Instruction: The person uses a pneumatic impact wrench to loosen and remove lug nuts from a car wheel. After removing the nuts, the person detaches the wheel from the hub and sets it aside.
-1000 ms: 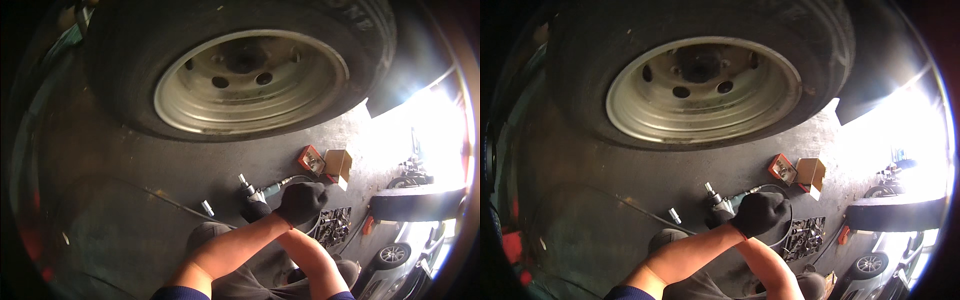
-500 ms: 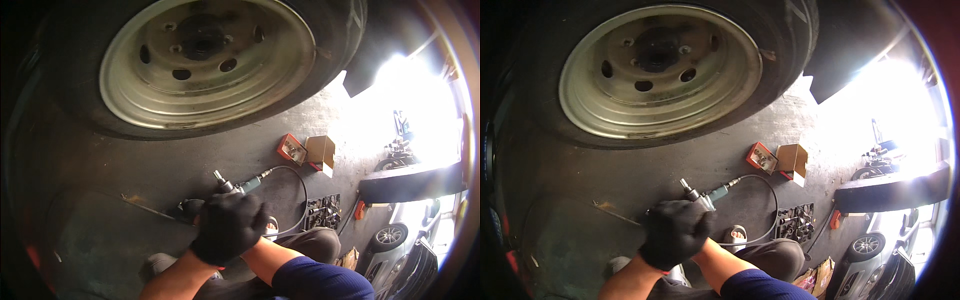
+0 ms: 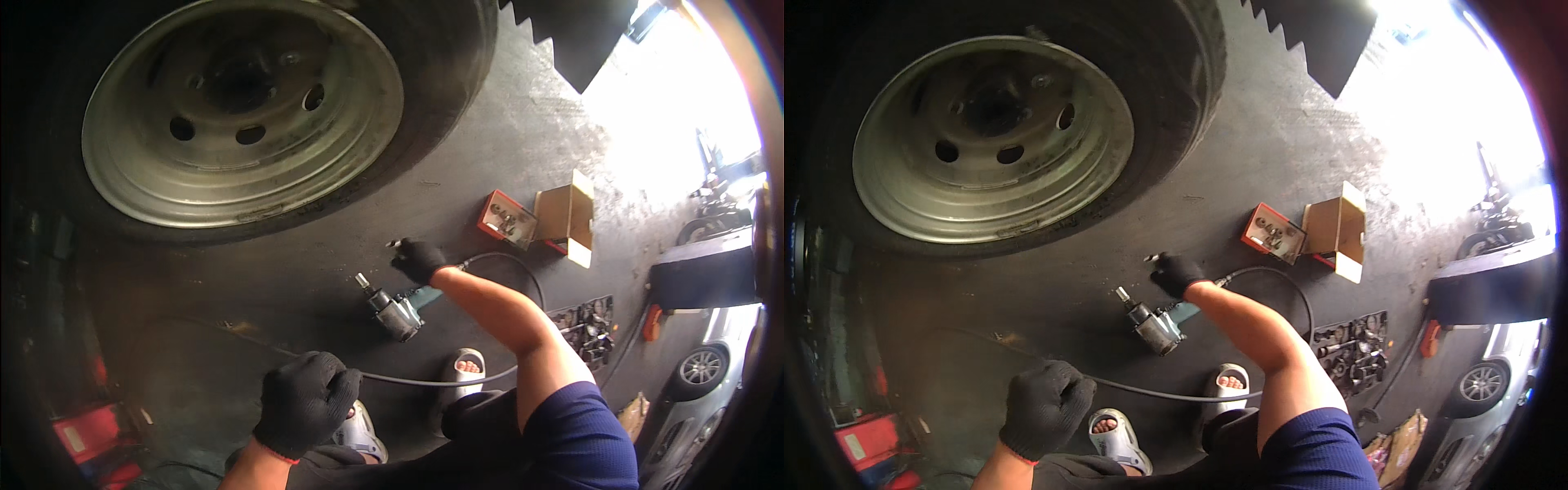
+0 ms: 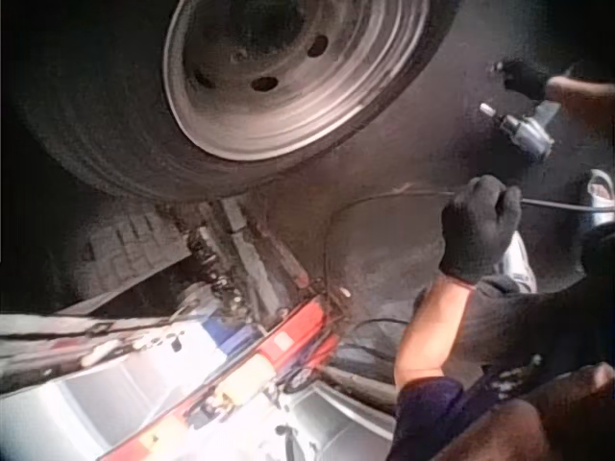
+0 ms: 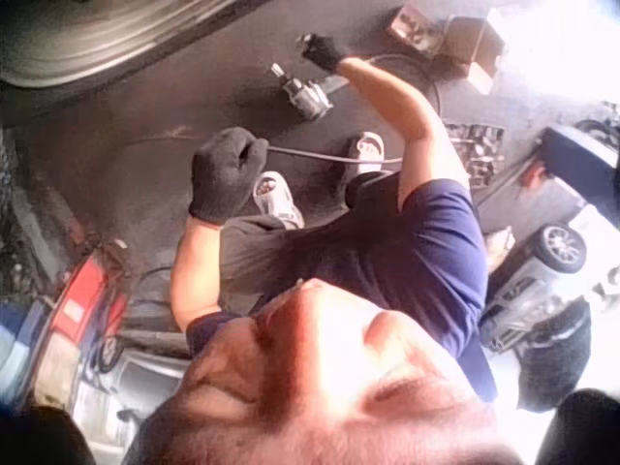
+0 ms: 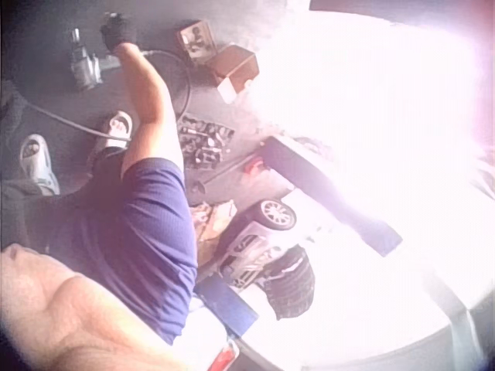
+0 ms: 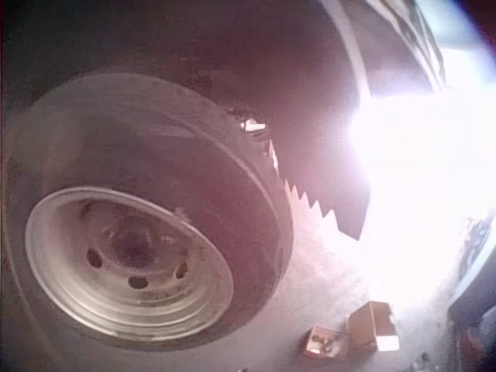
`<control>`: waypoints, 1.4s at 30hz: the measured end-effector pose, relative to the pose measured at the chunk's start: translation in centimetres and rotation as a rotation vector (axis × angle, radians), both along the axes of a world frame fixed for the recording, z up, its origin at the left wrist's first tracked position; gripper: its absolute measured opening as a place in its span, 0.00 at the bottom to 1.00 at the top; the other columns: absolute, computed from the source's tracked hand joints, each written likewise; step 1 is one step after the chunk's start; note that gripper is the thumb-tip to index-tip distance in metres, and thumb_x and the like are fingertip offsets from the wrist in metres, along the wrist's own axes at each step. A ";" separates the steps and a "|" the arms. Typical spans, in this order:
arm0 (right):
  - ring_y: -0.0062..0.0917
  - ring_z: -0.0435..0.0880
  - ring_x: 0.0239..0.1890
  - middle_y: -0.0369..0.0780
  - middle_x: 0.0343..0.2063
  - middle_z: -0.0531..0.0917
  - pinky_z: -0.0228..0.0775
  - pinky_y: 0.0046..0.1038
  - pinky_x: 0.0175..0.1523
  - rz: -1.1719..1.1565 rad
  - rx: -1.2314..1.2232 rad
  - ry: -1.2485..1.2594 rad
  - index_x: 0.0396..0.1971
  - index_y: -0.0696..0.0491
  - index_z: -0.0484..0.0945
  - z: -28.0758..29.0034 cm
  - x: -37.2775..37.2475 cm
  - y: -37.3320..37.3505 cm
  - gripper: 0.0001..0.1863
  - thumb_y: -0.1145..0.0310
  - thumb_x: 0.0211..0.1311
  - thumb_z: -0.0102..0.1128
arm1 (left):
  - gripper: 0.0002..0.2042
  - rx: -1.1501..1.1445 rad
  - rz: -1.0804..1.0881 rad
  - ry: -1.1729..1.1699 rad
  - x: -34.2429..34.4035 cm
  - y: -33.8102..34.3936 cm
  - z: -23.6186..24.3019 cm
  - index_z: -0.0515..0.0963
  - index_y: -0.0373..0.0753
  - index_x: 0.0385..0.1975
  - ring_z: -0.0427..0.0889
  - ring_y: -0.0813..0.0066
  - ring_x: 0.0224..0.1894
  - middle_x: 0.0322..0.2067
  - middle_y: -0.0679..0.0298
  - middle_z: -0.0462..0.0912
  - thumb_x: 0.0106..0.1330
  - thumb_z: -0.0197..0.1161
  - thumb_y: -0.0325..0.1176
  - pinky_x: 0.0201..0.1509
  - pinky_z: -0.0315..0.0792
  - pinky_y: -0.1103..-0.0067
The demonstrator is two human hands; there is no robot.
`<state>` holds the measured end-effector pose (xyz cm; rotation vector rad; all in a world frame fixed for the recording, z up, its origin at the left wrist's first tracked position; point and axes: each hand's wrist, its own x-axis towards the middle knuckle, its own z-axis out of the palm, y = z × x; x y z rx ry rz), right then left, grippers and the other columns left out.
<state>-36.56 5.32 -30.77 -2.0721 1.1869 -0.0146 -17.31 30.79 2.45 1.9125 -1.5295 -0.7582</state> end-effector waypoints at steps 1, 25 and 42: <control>0.51 0.88 0.47 0.55 0.42 0.88 0.79 0.46 0.51 -0.001 0.015 0.067 0.44 0.56 0.85 -0.5 -0.7 -1.0 0.23 0.52 0.60 0.73 | 0.09 0.137 -0.019 0.070 -0.2 -0.3 -0.9 0.82 0.35 0.26 0.86 0.60 0.28 0.24 0.54 0.84 0.64 0.71 0.32 0.33 0.77 0.67; 0.52 0.89 0.44 0.51 0.40 0.89 0.81 0.49 0.49 0.085 -0.065 -0.107 0.43 0.54 0.84 -1.5 -4.2 5.5 0.24 0.46 0.64 0.69 | 0.27 0.328 0.573 -0.122 8.1 -18.5 -33.4 0.84 0.31 0.30 0.88 0.43 0.37 0.31 0.38 0.84 0.73 0.53 0.53 0.45 0.77 0.54; 0.44 0.89 0.48 0.53 0.44 0.88 0.81 0.43 0.52 0.060 0.537 -0.260 0.61 0.52 0.76 -6.4 6.3 0.2 0.32 0.64 0.56 0.75 | 0.17 0.116 0.712 0.133 -9.0 -4.1 -37.1 0.83 0.36 0.51 0.85 0.40 0.52 0.47 0.42 0.86 0.74 0.59 0.42 0.54 0.78 0.58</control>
